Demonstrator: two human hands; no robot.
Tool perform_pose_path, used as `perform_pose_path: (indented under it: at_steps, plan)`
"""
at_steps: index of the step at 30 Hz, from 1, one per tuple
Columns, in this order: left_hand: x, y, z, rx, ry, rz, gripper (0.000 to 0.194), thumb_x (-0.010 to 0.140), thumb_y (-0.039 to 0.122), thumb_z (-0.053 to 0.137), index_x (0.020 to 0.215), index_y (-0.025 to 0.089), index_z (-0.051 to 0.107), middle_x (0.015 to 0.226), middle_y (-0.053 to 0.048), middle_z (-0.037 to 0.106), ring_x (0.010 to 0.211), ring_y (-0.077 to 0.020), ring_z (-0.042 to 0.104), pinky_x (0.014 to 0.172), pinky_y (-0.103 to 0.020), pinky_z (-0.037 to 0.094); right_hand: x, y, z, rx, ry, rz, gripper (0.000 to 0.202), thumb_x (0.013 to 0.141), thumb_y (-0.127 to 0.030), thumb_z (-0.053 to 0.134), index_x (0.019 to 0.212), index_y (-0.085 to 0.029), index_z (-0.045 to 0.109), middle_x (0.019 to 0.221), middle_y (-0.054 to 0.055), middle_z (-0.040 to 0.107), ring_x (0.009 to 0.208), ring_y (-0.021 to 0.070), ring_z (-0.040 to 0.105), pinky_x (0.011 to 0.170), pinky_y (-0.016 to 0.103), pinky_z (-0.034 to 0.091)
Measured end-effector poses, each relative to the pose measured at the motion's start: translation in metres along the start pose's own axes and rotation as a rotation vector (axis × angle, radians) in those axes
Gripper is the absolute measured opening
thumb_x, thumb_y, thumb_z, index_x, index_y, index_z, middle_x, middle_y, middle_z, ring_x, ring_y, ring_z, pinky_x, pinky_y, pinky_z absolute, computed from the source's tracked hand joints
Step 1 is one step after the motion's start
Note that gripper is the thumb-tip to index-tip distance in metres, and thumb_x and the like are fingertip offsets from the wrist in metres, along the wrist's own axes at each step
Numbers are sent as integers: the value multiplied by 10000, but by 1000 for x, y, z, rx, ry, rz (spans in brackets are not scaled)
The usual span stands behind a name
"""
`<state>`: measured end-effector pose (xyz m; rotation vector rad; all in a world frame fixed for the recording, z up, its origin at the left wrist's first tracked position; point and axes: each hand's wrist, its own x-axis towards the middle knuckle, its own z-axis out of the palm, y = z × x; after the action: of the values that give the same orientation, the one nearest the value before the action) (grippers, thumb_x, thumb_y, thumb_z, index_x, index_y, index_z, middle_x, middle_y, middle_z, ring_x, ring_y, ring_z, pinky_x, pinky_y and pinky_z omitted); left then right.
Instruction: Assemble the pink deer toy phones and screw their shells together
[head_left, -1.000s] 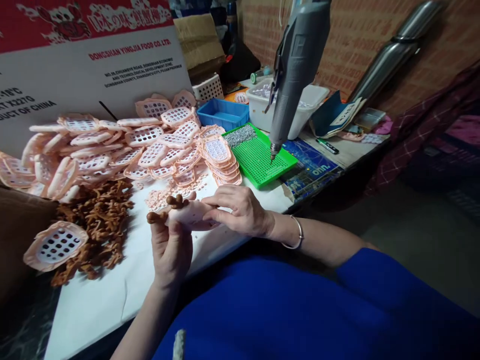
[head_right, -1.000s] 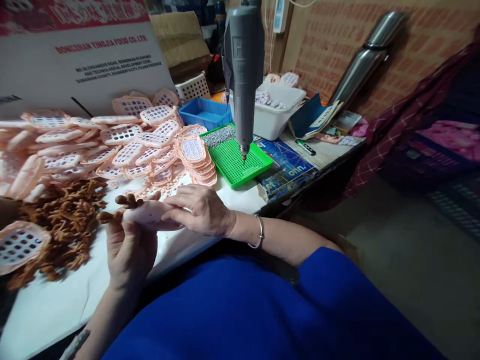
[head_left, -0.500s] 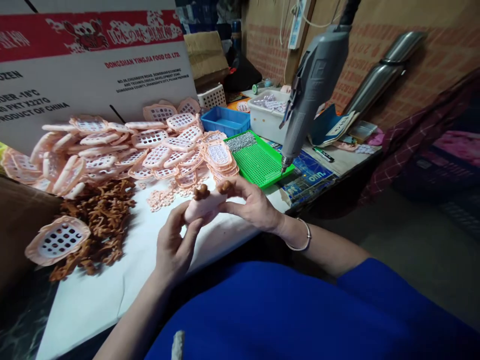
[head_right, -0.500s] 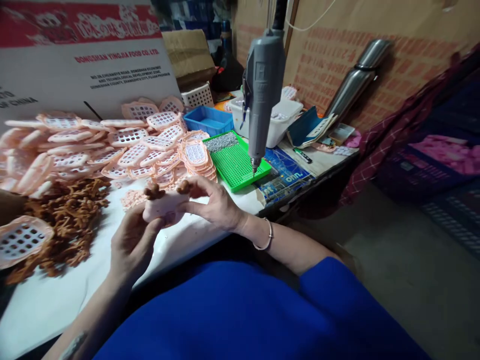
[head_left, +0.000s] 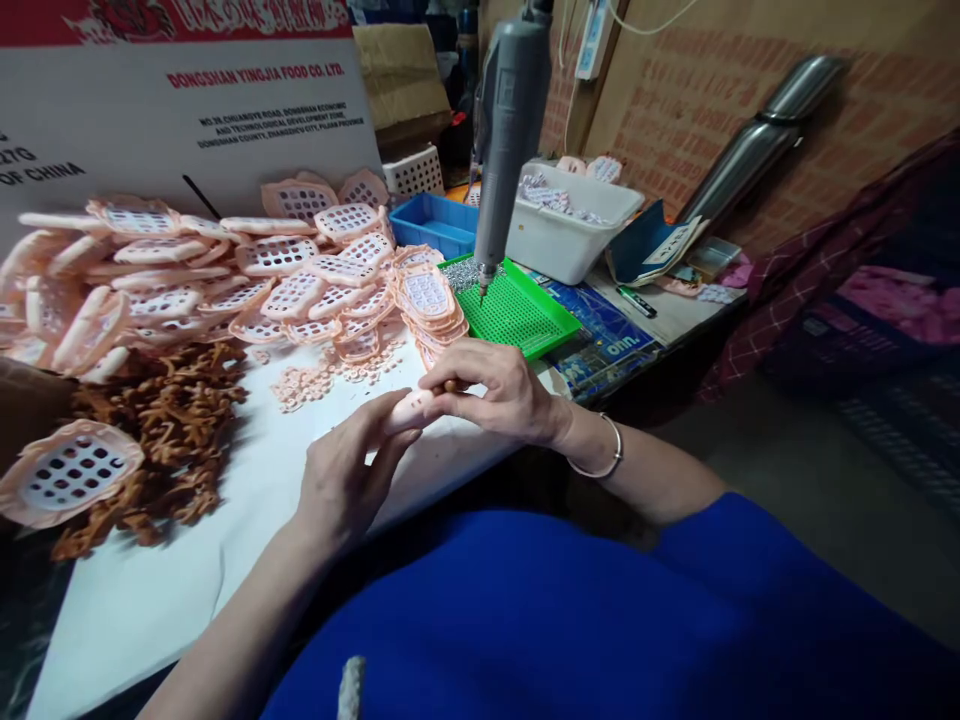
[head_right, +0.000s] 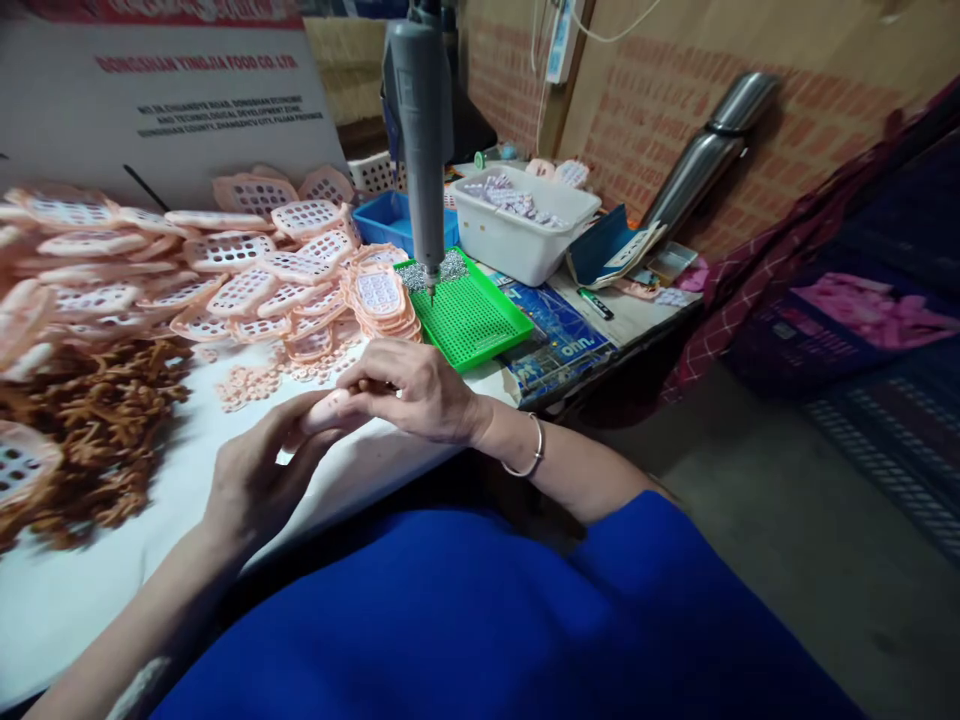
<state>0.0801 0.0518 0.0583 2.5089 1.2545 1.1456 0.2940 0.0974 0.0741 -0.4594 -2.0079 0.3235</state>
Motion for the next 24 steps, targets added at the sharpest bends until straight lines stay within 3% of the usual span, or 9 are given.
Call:
perform_pose_path:
  at_steps: [3,7,9,12,14,17,20,22,24]
  plan:
    - [-2,-5,-7,-19,-45,-48,305,992,375,523,1222,181,573,1087,-103,771,885,-194,746,743,-255,569,-5,2,-7,81,37,124,215,909,-335,715,890,-121,705,801,20,710,706,76,614,620,194,470]
    - [-5,-6,-9,43,-56,-13,226,1009,344,464,1120,200,598,910,-54,776,706,-165,719,640,-231,537,-14,4,-16,76,37,264,290,896,-425,713,894,-135,713,793,15,690,700,85,624,620,202,500]
    - [-4,-5,-8,83,-29,4,217,1005,338,467,1107,203,602,894,-55,774,690,-167,714,624,-230,527,-16,5,-17,-21,19,215,316,916,-434,687,1017,-135,708,936,61,714,843,126,664,732,250,546]
    - [-2,-3,-6,96,-14,33,220,1000,340,480,1093,204,626,907,-74,781,701,-173,720,610,-225,519,-14,4,-16,-277,-34,2,420,932,-450,661,1204,-130,664,1179,139,690,1121,223,625,966,397,517]
    - [0,-3,-5,74,-36,19,238,989,367,494,1064,206,652,914,-91,786,706,-184,723,594,-230,511,-12,3,-12,-413,-89,-116,374,962,-438,618,1168,-132,682,1117,122,708,1082,239,618,986,438,485]
    - [3,-1,-3,-22,-30,-65,235,938,393,554,988,208,690,879,-95,782,678,-198,703,575,-249,494,-6,3,-6,-474,-177,-136,331,1023,-402,508,1058,-142,710,897,68,706,882,203,610,885,403,492]
    - [9,7,-1,-297,16,-278,214,852,395,654,917,201,717,746,-51,739,616,-178,654,577,-248,500,4,2,-7,-476,-213,-84,352,1051,-394,435,1061,-169,705,935,60,694,942,201,616,985,439,467]
    - [18,13,-2,-642,48,-598,208,843,380,674,865,177,716,680,-33,699,589,-161,639,580,-243,535,12,0,-11,-502,-100,-69,326,1050,-384,443,1130,-186,690,1096,80,679,1129,227,599,1119,500,386]
    - [29,18,-3,-1011,132,-1018,179,904,302,615,836,155,692,651,-24,675,544,-135,636,534,-209,550,18,-4,-16,-487,63,-85,287,1040,-335,476,1209,-199,665,1195,92,650,1241,240,560,1152,505,363]
